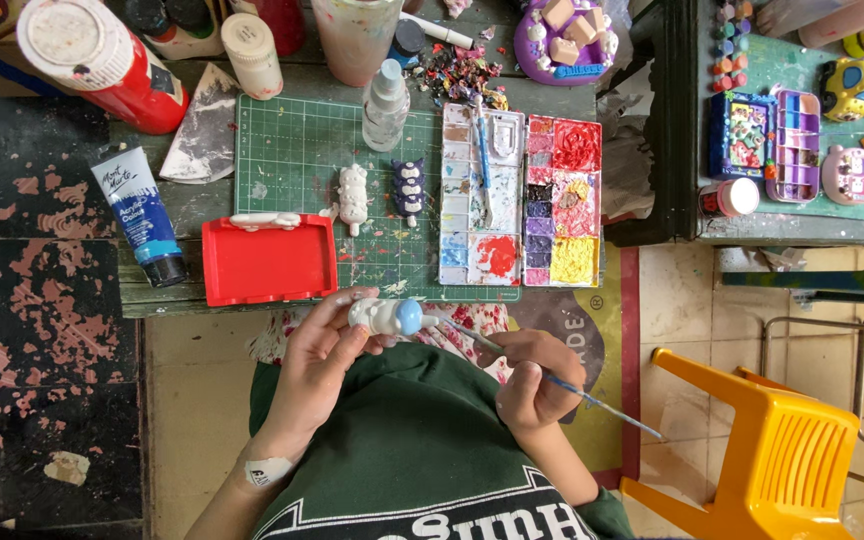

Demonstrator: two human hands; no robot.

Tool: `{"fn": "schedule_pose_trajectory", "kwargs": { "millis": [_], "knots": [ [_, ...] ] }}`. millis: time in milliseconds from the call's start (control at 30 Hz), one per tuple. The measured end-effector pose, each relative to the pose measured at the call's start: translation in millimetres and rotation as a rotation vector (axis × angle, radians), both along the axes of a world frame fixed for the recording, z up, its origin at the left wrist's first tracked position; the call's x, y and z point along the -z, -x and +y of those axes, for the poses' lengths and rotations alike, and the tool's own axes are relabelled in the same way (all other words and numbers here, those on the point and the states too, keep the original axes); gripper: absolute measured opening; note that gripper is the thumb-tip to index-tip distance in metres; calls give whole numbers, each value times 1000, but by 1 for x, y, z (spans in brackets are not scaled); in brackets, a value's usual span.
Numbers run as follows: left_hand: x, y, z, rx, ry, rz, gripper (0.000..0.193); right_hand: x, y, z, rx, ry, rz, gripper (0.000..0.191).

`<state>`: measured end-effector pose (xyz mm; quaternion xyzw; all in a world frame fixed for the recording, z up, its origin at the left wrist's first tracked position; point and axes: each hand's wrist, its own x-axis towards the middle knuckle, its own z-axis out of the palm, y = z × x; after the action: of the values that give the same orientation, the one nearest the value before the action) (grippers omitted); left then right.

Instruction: The person paints small white figurines using a fine brush and blue acrylic paint. They repeatedly dip the brush into a paint palette, apply paint to the figurine's surface, and rotate the object to reach different areas.

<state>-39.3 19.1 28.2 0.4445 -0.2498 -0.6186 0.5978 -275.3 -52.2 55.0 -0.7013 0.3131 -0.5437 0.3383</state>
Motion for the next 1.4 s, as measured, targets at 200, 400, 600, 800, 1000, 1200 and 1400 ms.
{"fn": "schedule_pose_trajectory", "kwargs": {
  "millis": [200,400,600,800,1000,1200,1400],
  "knots": [
    [-1,2,-2,-5,43,25,44,-4,-6,-6,-29,117,51,12],
    [-4,5,-1,-16,71,63,43,-15,-13,-9,-110,149,159,10],
    [-2,3,-1,-17,68,54,43,-18,-12,-7,-104,129,124,15],
    [-4,4,-2,-17,63,40,42,-17,-13,-9,-97,165,192,15],
    [-8,2,-3,-35,32,29,43,-14,-13,-10,-97,137,111,13],
    [-8,3,-2,-32,45,33,44,-12,-12,-9,-120,152,178,12],
    [-1,1,0,-51,-12,49,44,-5,-8,-9,-71,140,41,15]
  ]
}}
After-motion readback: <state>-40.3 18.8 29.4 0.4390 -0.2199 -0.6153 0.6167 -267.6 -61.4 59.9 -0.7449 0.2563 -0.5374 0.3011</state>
